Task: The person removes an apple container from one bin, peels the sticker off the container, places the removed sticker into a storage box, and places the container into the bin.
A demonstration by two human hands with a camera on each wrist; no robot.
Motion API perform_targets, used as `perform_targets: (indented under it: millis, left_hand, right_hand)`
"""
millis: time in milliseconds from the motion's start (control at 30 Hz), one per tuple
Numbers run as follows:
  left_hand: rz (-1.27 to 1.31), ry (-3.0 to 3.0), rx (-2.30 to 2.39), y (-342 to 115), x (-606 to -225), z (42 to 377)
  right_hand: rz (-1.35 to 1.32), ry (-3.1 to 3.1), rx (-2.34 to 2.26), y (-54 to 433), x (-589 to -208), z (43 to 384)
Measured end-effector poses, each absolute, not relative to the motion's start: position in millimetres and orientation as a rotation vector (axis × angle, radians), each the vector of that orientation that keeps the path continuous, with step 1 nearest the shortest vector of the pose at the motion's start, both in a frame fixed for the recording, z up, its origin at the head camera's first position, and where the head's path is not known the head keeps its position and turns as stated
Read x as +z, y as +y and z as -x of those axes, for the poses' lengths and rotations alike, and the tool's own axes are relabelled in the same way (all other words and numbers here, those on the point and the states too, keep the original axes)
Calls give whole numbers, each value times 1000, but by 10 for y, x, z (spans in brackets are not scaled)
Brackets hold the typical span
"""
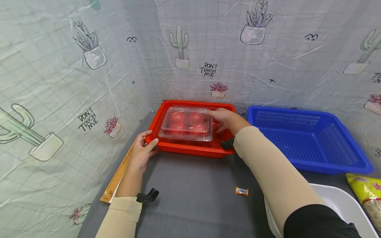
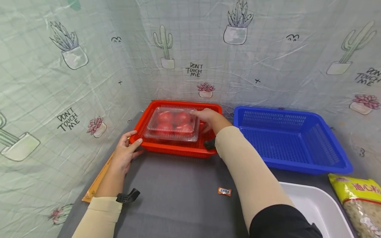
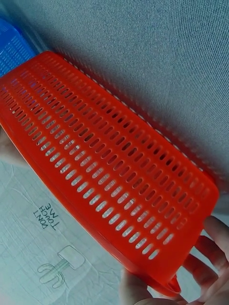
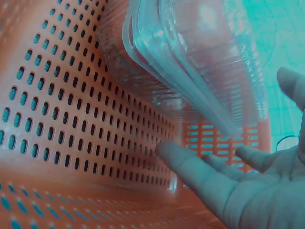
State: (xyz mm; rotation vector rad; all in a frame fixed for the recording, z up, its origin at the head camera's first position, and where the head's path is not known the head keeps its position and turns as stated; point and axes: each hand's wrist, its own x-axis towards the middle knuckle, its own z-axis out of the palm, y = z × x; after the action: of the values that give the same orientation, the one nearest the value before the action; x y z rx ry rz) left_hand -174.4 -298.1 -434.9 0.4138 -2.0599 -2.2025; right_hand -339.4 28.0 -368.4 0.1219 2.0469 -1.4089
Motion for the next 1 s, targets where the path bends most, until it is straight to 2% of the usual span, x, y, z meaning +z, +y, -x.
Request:
perform_targets:
  millis: [200, 367, 667, 1000]
  left_hand:
    - [-402, -2101, -2093, -2964, -4339, 1740]
    - [-343, -2305, -1703, -2936, -4314, 1710]
    - [-16, -2494, -1001, -2720, -4150, 1642]
    - [290, -2625, -751, -2467, -3964, 1495]
  right_hand:
    - [-81, 2131, -1399, 340, -3536, 3302]
    - [-32, 2223, -1418, 403, -3396, 3223]
    - [293, 2638, -1100, 434, -3258, 2897]
    - [601, 2828, -880, 514, -3260, 2361]
